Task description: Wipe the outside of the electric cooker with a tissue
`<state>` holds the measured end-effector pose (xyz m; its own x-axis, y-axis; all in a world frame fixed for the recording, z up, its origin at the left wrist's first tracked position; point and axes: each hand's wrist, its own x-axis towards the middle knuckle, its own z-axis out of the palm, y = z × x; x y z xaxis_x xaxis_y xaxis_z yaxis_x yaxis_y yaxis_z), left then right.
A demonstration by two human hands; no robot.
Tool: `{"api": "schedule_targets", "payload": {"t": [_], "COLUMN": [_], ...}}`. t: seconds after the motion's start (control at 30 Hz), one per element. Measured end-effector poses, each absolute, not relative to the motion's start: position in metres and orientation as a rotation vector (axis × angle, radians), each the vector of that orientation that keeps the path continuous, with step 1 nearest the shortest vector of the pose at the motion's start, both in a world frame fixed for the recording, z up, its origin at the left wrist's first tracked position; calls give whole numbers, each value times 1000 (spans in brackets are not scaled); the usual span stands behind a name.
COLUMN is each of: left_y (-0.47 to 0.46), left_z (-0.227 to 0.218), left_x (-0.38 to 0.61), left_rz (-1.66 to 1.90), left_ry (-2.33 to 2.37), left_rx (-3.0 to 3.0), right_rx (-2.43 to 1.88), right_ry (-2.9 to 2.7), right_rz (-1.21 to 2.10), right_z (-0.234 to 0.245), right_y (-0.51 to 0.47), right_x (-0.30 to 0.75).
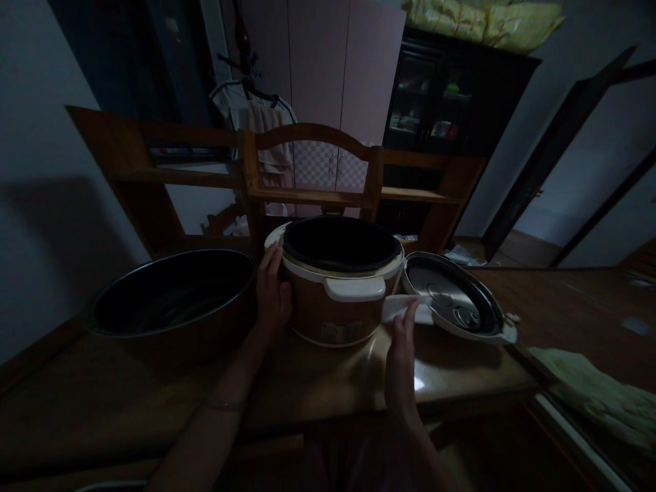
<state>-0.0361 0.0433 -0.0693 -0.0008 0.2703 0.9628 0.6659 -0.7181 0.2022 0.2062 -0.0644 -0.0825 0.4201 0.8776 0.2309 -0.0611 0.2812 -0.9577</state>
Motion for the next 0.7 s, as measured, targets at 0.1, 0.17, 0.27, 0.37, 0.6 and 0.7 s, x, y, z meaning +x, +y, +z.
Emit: {"api": "schedule_targets", "payload": {"t": [0.1,0.17,0.27,0.37,0.6,0.7], "left_y": [44,44,44,44,46,46], "left_z": [-70,-70,-70,-69,-71,-71], "left_x": [-37,-37,-37,-37,-37,-36], "left_rz": [-1778,-1777,-1773,-1778,-1781,-1789], "left_ry": [-970,-971,-970,-965,-976,-968], "left_rx": [-1969,-1972,-1971,-1969,-1955,-1952], "right_rx": [-1050,-985,-906,-846,-752,-746], "right_ry": [-1046,-1122,-1173,-1173,-1131,-1108], "right_rz": [731,741,735,713,738,738], "right_z": [-73,-71,-69,-66,-56,-56], "right_y": [-50,-42,-34,-29,-18,-13], "right_x": [215,214,209,211,228,232]}}
